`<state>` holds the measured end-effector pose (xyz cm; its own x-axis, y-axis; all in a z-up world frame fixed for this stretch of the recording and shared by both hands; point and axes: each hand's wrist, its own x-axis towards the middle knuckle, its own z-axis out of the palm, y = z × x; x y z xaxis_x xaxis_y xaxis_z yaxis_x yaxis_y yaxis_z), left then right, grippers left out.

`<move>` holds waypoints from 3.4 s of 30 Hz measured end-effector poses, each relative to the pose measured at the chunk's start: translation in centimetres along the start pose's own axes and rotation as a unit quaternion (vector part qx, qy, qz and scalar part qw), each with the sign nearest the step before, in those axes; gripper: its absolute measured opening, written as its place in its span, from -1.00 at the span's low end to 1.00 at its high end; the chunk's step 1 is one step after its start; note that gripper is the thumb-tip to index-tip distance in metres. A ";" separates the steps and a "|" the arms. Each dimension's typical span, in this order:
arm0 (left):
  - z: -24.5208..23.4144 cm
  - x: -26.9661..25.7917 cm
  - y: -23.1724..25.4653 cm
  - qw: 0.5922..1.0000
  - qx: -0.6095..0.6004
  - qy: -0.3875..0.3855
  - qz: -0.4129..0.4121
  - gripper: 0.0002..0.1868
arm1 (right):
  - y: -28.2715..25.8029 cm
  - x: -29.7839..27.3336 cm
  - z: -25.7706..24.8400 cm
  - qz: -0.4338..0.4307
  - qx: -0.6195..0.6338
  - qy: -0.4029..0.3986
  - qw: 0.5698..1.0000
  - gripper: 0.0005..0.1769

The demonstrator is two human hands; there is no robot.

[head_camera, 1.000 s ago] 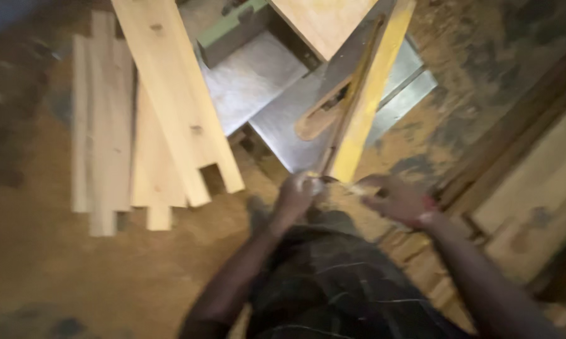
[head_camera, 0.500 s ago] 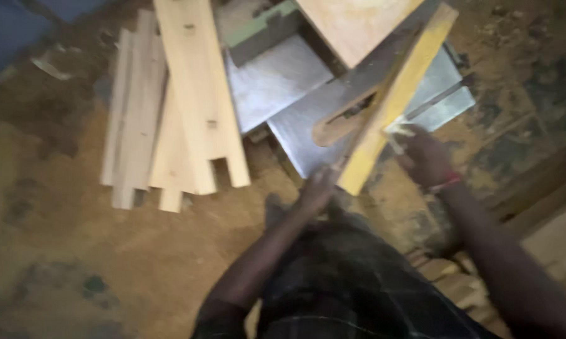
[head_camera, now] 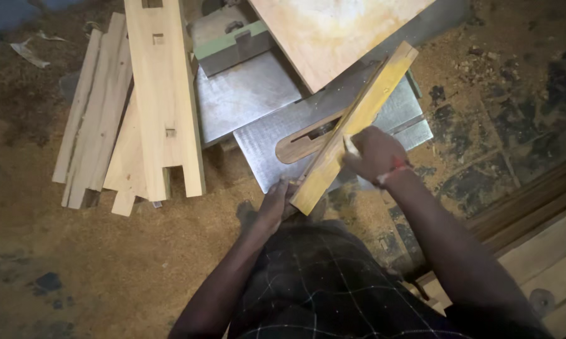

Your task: The person scoops a yellow substance from a board using a small wooden block and applies it to the edges of several wooden planks. They repeatedly dip the block into the substance and spread it along the length of the planks.

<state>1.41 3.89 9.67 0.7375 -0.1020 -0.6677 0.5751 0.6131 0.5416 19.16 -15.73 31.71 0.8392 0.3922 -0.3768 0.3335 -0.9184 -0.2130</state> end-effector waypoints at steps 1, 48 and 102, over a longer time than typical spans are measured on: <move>0.0 0.1 -0.2 1.000 -0.022 0.001 -0.016 -0.42 | -0.9 0.5 -0.5 0.054 -0.013 -0.100 0.993 -0.41; 4.4 -0.8 5.2 0.962 0.257 0.036 0.079 -0.51 | 4.1 2.6 -0.3 -0.295 -0.141 -0.065 0.943 -0.38; 19.6 10.8 15.0 0.536 0.816 -0.021 0.218 -0.46 | 8.9 -14.3 6.6 0.222 0.385 -0.185 0.877 -0.33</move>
<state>24.94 -3.39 20.59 0.9153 -0.2662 -0.3024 -0.1361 -0.9108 0.3899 7.35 -29.19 29.27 0.5684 0.1272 -0.8129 -0.4980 -0.7333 -0.4630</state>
